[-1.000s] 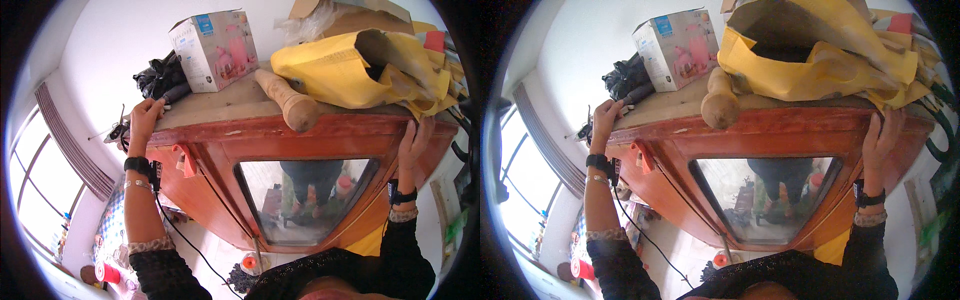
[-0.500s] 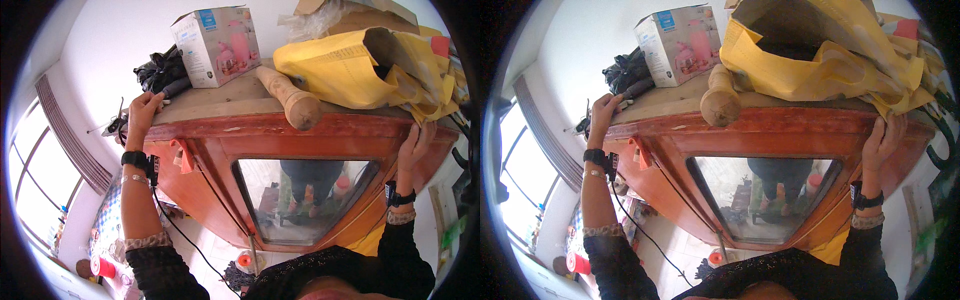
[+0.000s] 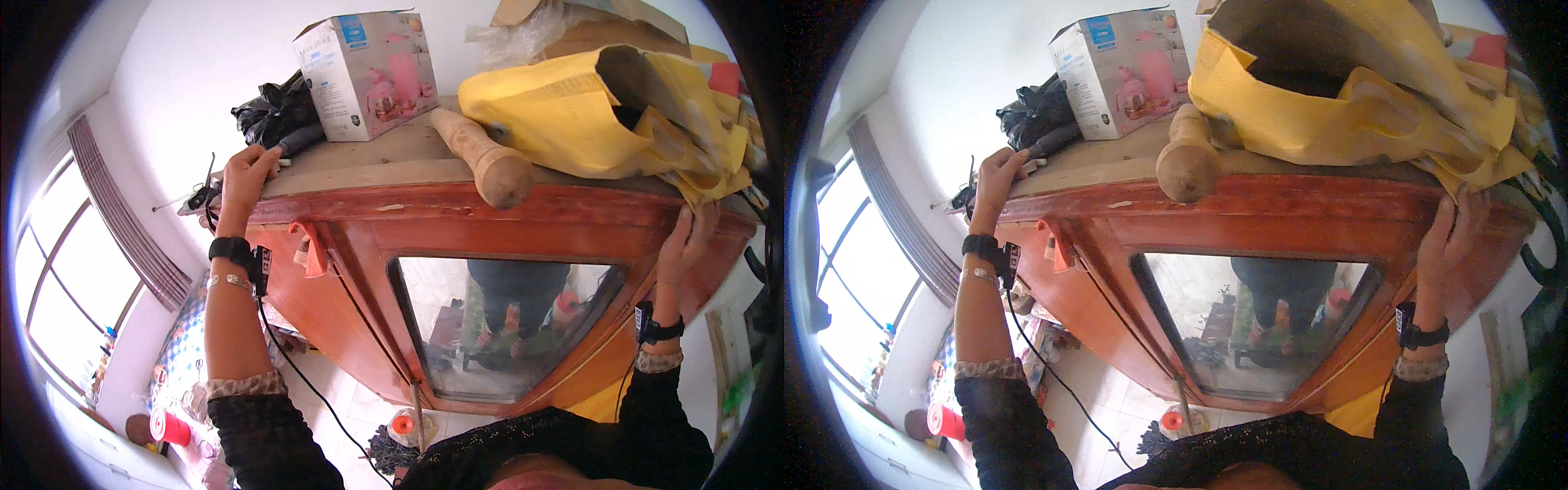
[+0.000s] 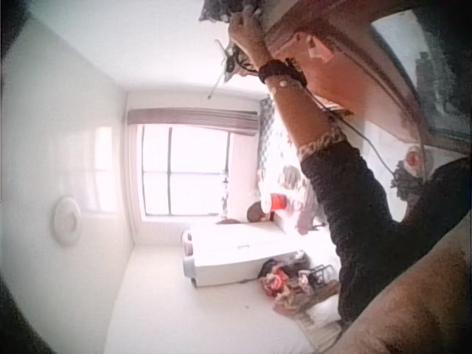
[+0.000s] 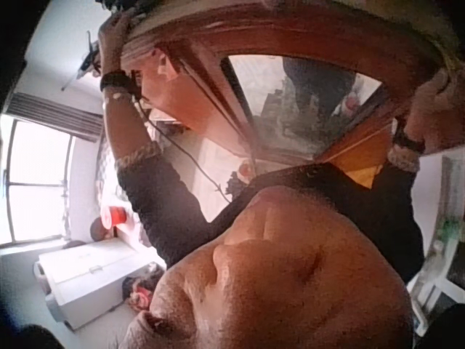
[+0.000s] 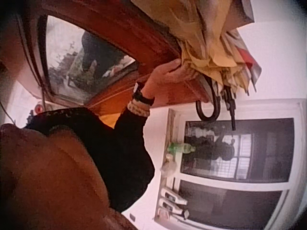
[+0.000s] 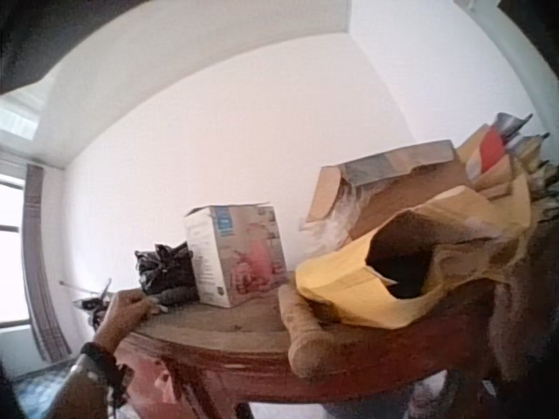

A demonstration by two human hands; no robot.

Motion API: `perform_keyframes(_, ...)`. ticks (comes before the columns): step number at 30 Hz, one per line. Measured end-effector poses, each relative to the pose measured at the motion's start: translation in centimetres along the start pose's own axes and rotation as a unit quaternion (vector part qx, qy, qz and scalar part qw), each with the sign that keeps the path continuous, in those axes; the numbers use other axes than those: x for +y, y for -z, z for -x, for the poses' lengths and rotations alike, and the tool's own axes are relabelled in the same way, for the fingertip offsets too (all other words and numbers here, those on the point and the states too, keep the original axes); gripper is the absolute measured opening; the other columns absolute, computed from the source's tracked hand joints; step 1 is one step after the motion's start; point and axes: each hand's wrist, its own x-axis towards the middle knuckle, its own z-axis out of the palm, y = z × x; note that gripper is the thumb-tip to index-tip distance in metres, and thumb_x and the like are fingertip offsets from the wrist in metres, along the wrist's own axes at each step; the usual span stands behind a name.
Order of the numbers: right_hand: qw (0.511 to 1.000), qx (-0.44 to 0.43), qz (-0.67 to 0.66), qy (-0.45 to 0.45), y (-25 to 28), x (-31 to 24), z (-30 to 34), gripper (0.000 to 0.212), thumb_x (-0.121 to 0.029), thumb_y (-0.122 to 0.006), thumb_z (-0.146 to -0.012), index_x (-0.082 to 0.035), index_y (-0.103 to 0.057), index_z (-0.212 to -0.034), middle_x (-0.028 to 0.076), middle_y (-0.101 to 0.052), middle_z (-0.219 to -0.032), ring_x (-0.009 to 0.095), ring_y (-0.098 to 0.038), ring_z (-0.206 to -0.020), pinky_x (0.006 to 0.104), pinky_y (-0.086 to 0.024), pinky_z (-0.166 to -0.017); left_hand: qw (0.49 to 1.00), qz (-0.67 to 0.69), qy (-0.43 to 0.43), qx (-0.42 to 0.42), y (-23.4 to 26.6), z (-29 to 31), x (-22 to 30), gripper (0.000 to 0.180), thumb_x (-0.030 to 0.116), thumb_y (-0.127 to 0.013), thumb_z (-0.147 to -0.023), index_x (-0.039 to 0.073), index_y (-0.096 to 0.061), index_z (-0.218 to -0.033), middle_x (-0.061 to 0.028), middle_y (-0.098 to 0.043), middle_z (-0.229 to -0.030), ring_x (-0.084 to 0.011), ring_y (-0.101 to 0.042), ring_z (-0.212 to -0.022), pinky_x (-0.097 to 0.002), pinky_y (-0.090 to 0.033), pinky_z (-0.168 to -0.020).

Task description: The person organizes items on top of a wooden cabinet, moving a black plastic bag, a box, and a yellow paper bag. They then pick up a small bottle with a yellow cap, open it, and place it back on the cabinet.

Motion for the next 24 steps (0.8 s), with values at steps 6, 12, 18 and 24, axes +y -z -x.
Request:
perform_keyframes(6, 0.999, -0.008, -0.021, -0.033, 0.2, -0.5, -0.1, 0.027, -0.011, -0.051, -0.097, 0.007, -0.058, -0.116, 0.025, -0.054, -0.127, 0.042, -0.044, -0.125, 0.0500, -0.030, -0.108, 1.000, 0.012, -0.009, -0.002, 0.0, -0.1, -0.6, 0.038, 0.034, -0.066, -0.085, 0.004, -0.059, -0.064, -0.0015, -0.058, -0.057, -0.0077, -0.050, -0.054, -0.0253, -0.040, -0.053)
perform_keyframes(12, 0.999, -0.021, -0.028, -0.025, 0.5, -0.7, -0.4, 0.027, -0.009, -0.049, -0.097, 0.008, -0.056, -0.116, 0.025, -0.053, -0.127, 0.041, -0.044, -0.124, 0.0482, -0.030, -0.108, 1.000, 0.015, -0.009, 0.000, 0.0, -0.1, -0.6, 0.038, 0.034, -0.066, -0.085, 0.004, -0.059, -0.063, -0.0017, -0.058, -0.057, -0.0080, -0.051, -0.055, -0.0252, -0.041, -0.053)
perform_keyframes(18, 0.998, -0.031, -0.037, -0.047, 0.8, -0.7, -0.4, 0.029, -0.010, -0.048, -0.098, 0.008, -0.056, -0.119, 0.025, -0.051, -0.131, 0.040, -0.042, -0.127, 0.0471, -0.028, -0.109, 1.000, -0.003, 0.000, 0.006, 0.1, 0.1, 0.0, 0.037, 0.033, -0.067, -0.085, 0.003, -0.061, -0.065, -0.0021, -0.059, -0.058, -0.0086, -0.052, -0.054, -0.0255, -0.041, -0.053)
perform_keyframes(24, 0.997, -0.036, -0.037, -0.054, 1.0, -0.6, -0.5, 0.030, -0.012, -0.050, -0.097, 0.006, -0.056, -0.120, 0.024, -0.054, -0.129, 0.043, -0.043, -0.126, 0.0489, -0.030, -0.109, 1.000, 0.000, 0.002, 0.004, 0.0, 0.0, -0.2, 0.036, 0.033, -0.067, -0.085, 0.003, -0.061, -0.065, -0.0024, -0.060, -0.058, -0.0087, -0.051, -0.053, -0.0257, -0.041, -0.052)
